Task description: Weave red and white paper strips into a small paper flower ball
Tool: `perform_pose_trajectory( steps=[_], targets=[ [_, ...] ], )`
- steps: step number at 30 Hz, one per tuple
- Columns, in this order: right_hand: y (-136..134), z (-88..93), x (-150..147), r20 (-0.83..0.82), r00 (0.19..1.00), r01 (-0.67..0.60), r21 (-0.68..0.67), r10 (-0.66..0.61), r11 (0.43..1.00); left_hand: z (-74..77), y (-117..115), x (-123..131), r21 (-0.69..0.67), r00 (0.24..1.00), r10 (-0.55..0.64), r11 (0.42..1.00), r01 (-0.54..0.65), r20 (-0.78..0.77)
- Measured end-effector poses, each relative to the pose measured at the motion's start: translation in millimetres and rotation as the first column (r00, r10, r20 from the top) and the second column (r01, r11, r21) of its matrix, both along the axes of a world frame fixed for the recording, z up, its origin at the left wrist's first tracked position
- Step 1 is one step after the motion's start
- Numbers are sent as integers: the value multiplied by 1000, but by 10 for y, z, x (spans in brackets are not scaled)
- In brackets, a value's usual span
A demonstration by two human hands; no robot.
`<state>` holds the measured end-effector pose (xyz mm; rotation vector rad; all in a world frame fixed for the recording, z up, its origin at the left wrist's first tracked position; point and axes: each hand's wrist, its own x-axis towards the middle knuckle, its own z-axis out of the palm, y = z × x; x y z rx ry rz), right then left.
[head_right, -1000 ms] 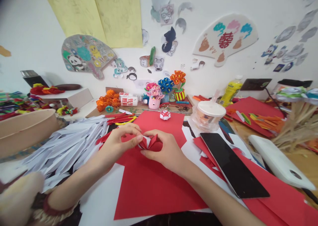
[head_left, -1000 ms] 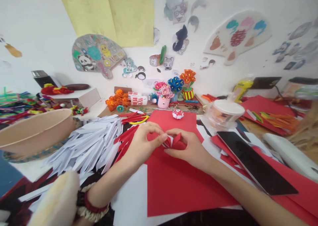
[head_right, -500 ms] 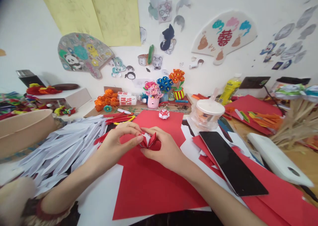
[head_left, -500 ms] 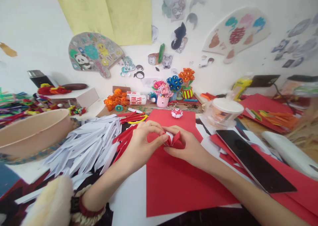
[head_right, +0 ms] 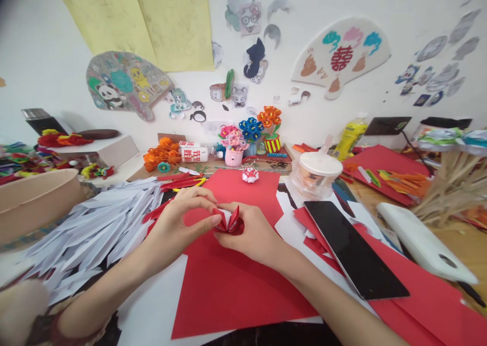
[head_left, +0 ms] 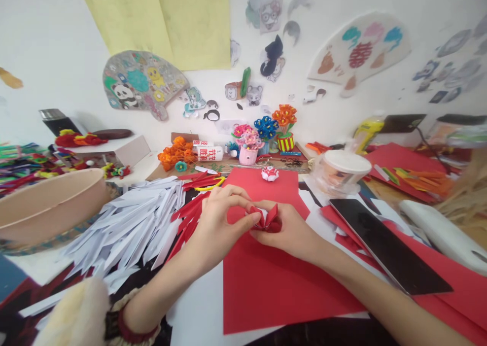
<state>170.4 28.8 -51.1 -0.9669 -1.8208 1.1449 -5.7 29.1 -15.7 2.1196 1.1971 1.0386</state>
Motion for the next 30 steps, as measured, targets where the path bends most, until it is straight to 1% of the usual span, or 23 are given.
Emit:
perform_pose_trajectory(
  steps=[3, 5, 8, 11, 17, 23, 25, 28, 30],
  targets=[
    [12, 0, 10, 24, 1000, 18, 58, -20, 998, -17, -2, -4, -37, 1000, -12, 999, 13, 27],
    [13, 12, 16, 42, 999, 13, 93, -17, 996, -15, 1, -8, -93, 998, -19, 995, 25, 60],
    [2, 33, 19, 44, 999, -3, 127, -3, 992, 11, 0, -15, -193, 994, -27, 980, 46, 102],
    [-10, 52, 17, 19, 1000, -10, 142, 7, 990, 57, -12, -18, -243, 993, -19, 969, 47, 119],
    [-18, 86, 16, 24, 999, -34, 163, 30, 986, 117, -46, -2, -261, 985, -15, 963, 61, 173],
    [-30, 100, 15, 16, 999, -42, 208, 39, 977, 83, -54, -4, -206, 986, 66, 978, -34, 152],
    [-32, 105, 17, 7, 999, -41, 207, 41, 978, 84, -48, -12, -209, 987, 45, 978, -13, 152],
    [-33, 112, 21, -15, 999, -26, 199, 29, 980, 108, -37, -24, -240, 987, -26, 969, 63, 157],
    [-33, 115, 21, -14, 1000, -18, 190, 21, 982, 127, -31, -30, -240, 987, -58, 966, 93, 147]
  ],
)
